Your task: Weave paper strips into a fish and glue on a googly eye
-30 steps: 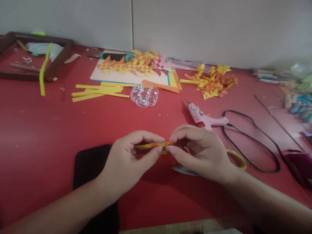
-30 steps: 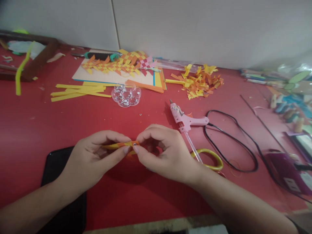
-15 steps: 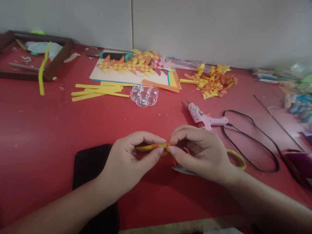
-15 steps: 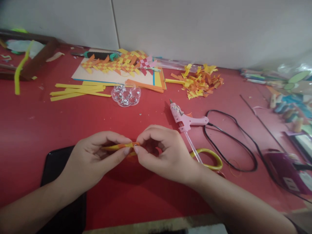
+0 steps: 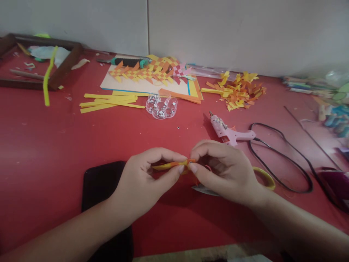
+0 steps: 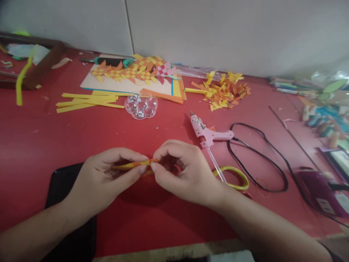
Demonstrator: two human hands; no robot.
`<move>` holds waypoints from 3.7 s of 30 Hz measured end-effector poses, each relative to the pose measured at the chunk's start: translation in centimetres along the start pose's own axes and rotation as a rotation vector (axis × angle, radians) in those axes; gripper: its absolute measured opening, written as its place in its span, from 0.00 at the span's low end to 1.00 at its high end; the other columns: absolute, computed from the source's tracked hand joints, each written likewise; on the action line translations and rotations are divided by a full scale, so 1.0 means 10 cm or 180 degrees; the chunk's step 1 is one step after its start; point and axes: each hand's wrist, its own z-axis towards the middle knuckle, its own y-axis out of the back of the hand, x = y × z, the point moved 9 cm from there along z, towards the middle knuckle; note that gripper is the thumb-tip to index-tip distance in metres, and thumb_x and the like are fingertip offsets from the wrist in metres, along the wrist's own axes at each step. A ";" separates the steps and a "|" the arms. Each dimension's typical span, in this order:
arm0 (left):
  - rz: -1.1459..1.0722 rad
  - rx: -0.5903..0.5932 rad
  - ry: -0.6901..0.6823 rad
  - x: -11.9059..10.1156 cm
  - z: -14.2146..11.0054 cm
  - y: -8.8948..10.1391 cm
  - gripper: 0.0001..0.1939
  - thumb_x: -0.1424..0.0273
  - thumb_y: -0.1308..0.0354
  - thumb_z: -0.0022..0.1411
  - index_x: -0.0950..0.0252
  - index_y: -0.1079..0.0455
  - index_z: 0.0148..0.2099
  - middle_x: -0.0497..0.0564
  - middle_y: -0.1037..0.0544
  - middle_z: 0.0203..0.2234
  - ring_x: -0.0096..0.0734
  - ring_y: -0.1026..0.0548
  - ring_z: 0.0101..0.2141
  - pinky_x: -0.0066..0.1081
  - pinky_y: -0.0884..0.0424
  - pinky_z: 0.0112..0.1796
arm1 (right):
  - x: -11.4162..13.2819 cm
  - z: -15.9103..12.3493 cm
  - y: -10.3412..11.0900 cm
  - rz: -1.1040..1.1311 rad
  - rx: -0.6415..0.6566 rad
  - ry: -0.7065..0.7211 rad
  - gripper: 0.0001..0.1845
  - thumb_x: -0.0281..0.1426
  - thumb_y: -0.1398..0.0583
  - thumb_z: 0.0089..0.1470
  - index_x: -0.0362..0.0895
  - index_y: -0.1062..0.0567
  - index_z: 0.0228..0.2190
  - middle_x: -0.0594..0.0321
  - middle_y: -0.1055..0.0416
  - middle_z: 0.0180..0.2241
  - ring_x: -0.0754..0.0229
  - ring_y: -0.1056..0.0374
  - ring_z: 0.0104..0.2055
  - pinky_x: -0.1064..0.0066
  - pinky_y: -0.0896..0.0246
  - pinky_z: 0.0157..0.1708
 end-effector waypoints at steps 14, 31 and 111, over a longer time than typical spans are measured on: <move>-0.0176 -0.0109 0.0194 0.07 0.03 0.03 0.23 0.73 0.35 0.56 0.59 0.29 0.55 0.45 0.17 0.30 0.28 0.18 0.33 0.23 0.23 0.38 | 0.15 -0.03 0.08 -0.0992 -0.0334 0.0685 0.12 0.30 0.35 0.53 0.44 0.27 0.40 0.61 0.30 0.34 0.65 0.36 0.29 0.70 0.35 0.29; 0.0181 0.0102 0.0284 0.14 0.03 -0.03 0.20 0.67 0.35 0.58 0.59 0.26 0.53 0.48 0.18 0.34 0.30 0.19 0.35 0.26 0.23 0.39 | -0.15 0.01 0.39 -0.0802 -0.0761 -0.0028 0.13 0.37 0.48 0.67 0.46 0.36 0.30 0.66 0.39 0.24 0.64 0.43 0.25 0.70 0.45 0.25; 0.0288 -0.0007 -0.0789 -0.14 -0.01 0.03 0.05 0.74 0.39 0.62 0.60 0.26 0.34 0.49 0.22 0.35 0.30 0.23 0.40 0.29 0.27 0.44 | -0.74 -0.12 1.13 -0.3759 -0.0350 0.0119 0.19 0.19 0.44 0.46 0.46 0.26 0.39 0.48 0.21 0.38 0.44 0.27 0.39 0.56 0.40 0.39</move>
